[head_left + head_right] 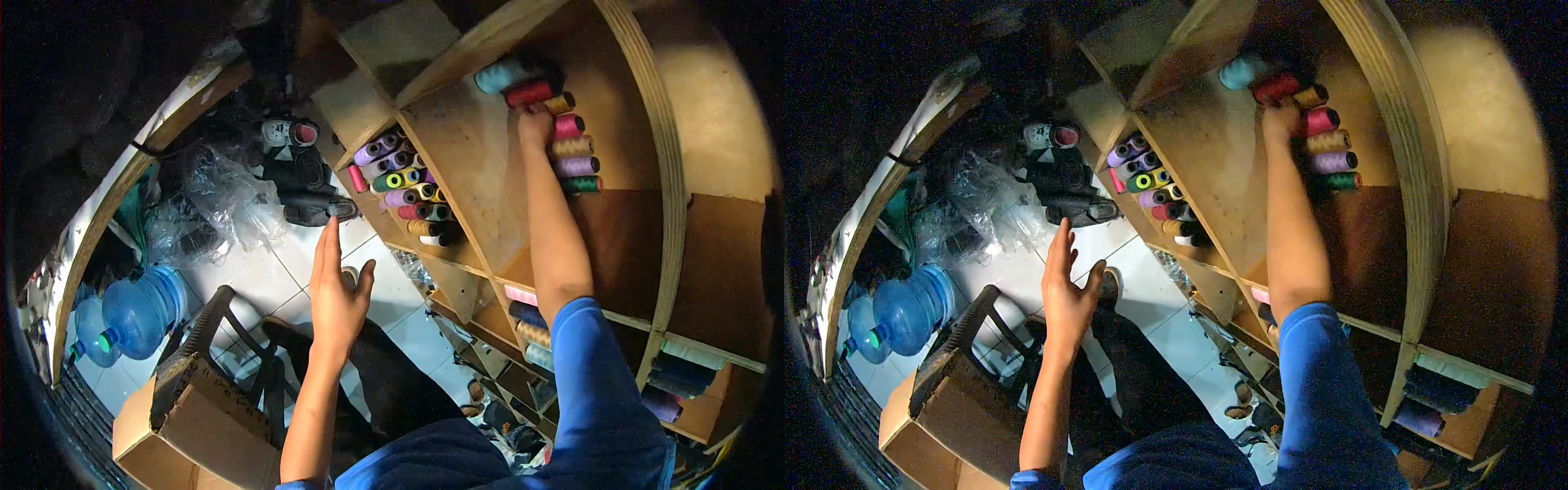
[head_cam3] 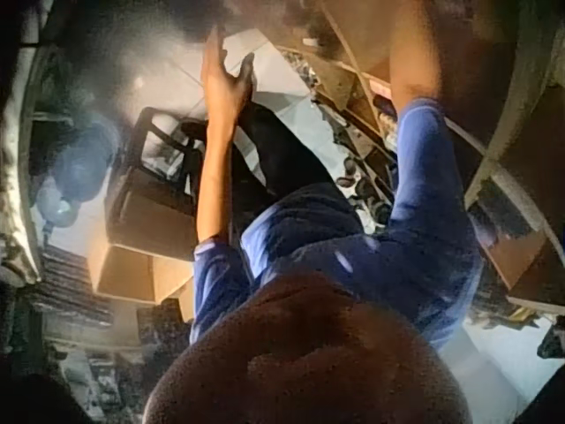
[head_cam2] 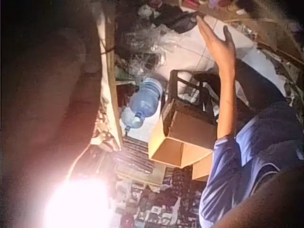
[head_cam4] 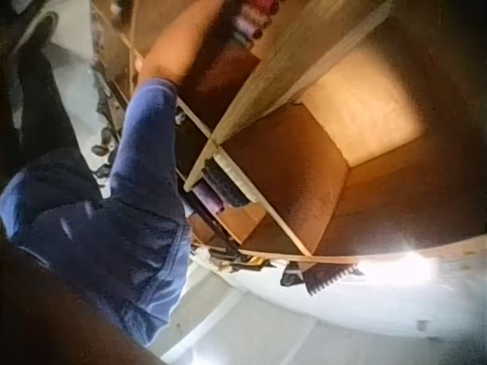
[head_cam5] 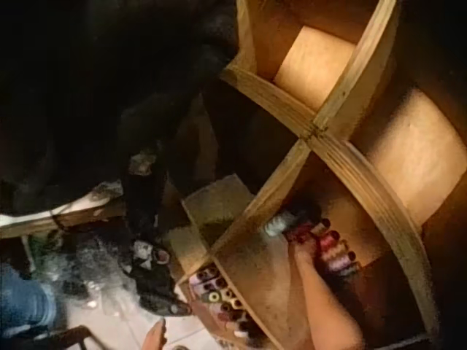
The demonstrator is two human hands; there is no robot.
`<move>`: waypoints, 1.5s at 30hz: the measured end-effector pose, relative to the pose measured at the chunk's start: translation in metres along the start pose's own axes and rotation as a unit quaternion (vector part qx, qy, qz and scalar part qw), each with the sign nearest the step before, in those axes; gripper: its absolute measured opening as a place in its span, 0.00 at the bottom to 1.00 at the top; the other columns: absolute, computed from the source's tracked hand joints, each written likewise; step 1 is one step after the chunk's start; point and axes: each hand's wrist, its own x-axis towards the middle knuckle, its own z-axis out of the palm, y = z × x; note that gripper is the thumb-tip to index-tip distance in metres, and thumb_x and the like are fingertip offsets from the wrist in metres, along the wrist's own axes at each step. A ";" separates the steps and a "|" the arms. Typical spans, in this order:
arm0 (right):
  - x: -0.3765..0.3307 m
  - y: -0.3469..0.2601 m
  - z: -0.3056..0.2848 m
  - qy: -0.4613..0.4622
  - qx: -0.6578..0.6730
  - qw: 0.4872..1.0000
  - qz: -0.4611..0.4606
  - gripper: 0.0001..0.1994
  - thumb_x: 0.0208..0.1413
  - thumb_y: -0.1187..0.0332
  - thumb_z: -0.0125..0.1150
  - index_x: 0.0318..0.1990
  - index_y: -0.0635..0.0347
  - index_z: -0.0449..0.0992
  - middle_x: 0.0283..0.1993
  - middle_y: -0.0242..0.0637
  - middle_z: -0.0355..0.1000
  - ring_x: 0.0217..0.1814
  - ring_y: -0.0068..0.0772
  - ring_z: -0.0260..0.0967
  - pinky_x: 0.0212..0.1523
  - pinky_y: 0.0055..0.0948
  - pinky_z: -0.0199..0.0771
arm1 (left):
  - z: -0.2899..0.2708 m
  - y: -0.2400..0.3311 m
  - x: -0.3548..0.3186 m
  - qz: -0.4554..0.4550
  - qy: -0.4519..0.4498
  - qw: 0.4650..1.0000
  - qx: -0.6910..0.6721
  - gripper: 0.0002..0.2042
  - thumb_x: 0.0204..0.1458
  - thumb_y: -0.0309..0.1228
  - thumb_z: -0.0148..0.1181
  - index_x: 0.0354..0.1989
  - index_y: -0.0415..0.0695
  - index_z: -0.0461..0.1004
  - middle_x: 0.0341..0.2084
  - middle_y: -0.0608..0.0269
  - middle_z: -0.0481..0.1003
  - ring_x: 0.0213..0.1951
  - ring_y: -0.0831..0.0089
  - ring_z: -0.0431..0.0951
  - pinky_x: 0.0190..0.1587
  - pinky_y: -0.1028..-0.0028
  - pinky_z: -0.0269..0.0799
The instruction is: The person organizes spools of thread by picking them from a cardboard box and placing them into wooden shelf compartments by hand, then moves the cardboard boxes aside.
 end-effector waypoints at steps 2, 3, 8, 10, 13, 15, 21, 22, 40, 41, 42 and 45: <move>-0.013 -0.014 -0.002 -0.012 -0.016 1.000 0.005 0.23 0.40 0.52 0.65 0.34 0.65 0.74 0.35 0.51 0.73 0.39 0.54 0.69 0.41 0.41 0.68 | -0.006 -0.005 -0.001 -0.001 0.010 1.000 -0.013 0.34 0.41 0.18 0.61 0.60 0.44 0.55 0.54 0.52 0.62 0.53 0.61 0.66 0.53 0.67 0.66; -0.027 -0.029 -0.002 0.016 0.012 1.000 0.012 0.23 0.39 0.52 0.66 0.34 0.65 0.74 0.35 0.51 0.73 0.39 0.53 0.69 0.41 0.41 0.67 | -0.014 -0.005 -0.003 -0.011 0.002 1.000 -0.014 0.34 0.41 0.18 0.61 0.59 0.44 0.56 0.53 0.52 0.63 0.53 0.61 0.67 0.52 0.67 0.67; -0.113 -0.119 -0.015 0.004 0.431 0.885 0.176 0.12 0.47 0.69 0.61 0.38 0.66 0.74 0.38 0.42 0.73 0.39 0.38 0.71 0.40 0.34 0.70 | -0.077 -0.004 -0.029 -0.025 0.007 1.000 -0.002 0.25 0.43 0.18 0.58 0.53 0.41 0.64 0.47 0.53 0.68 0.47 0.64 0.72 0.48 0.71 0.70; -0.154 -0.141 -0.018 0.014 0.420 0.892 0.170 0.11 0.51 0.75 0.54 0.43 0.68 0.72 0.43 0.40 0.71 0.44 0.32 0.69 0.40 0.28 0.71 | -0.108 0.008 -0.047 -0.053 0.049 0.996 -0.049 0.17 0.42 0.16 0.56 0.44 0.39 0.71 0.29 0.58 0.73 0.36 0.70 0.75 0.40 0.74 0.71; -0.253 -0.221 -0.050 -0.153 0.284 0.946 0.024 0.12 0.53 0.77 0.50 0.46 0.68 0.69 0.46 0.42 0.69 0.48 0.29 0.67 0.43 0.25 0.70 | -0.174 0.009 -0.093 0.038 0.172 0.984 0.011 0.16 0.37 0.14 0.53 0.39 0.38 0.73 0.26 0.57 0.71 0.29 0.68 0.73 0.33 0.75 0.69; -0.314 -0.260 -0.055 -0.258 0.342 0.904 0.012 0.12 0.55 0.77 0.49 0.47 0.68 0.68 0.46 0.41 0.69 0.48 0.29 0.66 0.45 0.25 0.69 | -0.226 0.021 -0.134 0.097 0.266 0.958 0.051 0.16 0.33 0.15 0.52 0.34 0.38 0.74 0.25 0.54 0.69 0.27 0.65 0.71 0.32 0.74 0.69; -0.430 -0.359 -0.052 -0.457 0.405 0.789 -0.069 0.11 0.56 0.73 0.51 0.45 0.66 0.69 0.43 0.36 0.70 0.41 0.23 0.67 0.38 0.21 0.67 | -0.383 -0.029 -0.237 -0.039 0.555 0.827 0.074 0.04 0.43 0.20 0.47 0.26 0.37 0.69 0.23 0.55 0.69 0.27 0.66 0.71 0.32 0.73 0.67; -0.443 -0.392 -0.063 -0.476 0.417 0.771 -0.073 0.10 0.56 0.72 0.52 0.44 0.66 0.70 0.42 0.35 0.70 0.40 0.22 0.67 0.38 0.21 0.67 | -0.403 -0.052 -0.257 -0.142 0.526 0.829 0.123 0.05 0.44 0.21 0.47 0.28 0.36 0.69 0.25 0.52 0.70 0.28 0.64 0.71 0.33 0.71 0.68; -0.570 -0.585 -0.171 -0.481 0.428 0.642 -0.416 0.06 0.47 0.75 0.59 0.35 0.63 0.74 0.32 0.35 0.72 0.31 0.22 0.69 0.31 0.20 0.67 | -0.353 -0.255 -0.299 -0.557 0.094 0.773 0.290 0.44 0.28 0.48 0.70 0.53 0.35 0.57 0.49 0.52 0.62 0.51 0.59 0.65 0.46 0.60 0.67; -0.571 -0.588 -0.171 -0.481 0.431 0.595 -0.479 0.08 0.46 0.75 0.60 0.35 0.63 0.74 0.32 0.37 0.72 0.30 0.27 0.69 0.31 0.23 0.68 | -0.349 -0.255 -0.297 -0.552 0.110 0.775 0.287 0.44 0.28 0.47 0.70 0.53 0.36 0.57 0.49 0.52 0.62 0.50 0.59 0.65 0.46 0.60 0.67; -0.574 -0.591 -0.172 -0.478 0.431 0.543 -0.539 0.09 0.44 0.75 0.60 0.36 0.63 0.73 0.33 0.39 0.72 0.29 0.32 0.69 0.30 0.26 0.69 | -0.346 -0.255 -0.294 -0.548 0.125 0.777 0.283 0.43 0.27 0.46 0.71 0.52 0.36 0.57 0.48 0.52 0.63 0.50 0.60 0.65 0.46 0.61 0.67; -0.607 -0.608 -0.178 -0.594 0.376 0.426 -0.570 0.10 0.46 0.73 0.58 0.38 0.63 0.72 0.34 0.41 0.71 0.32 0.39 0.71 0.34 0.32 0.71 | -0.337 -0.268 -0.299 -0.539 0.142 0.783 0.276 0.41 0.28 0.43 0.70 0.51 0.37 0.58 0.48 0.52 0.62 0.50 0.59 0.64 0.45 0.60 0.67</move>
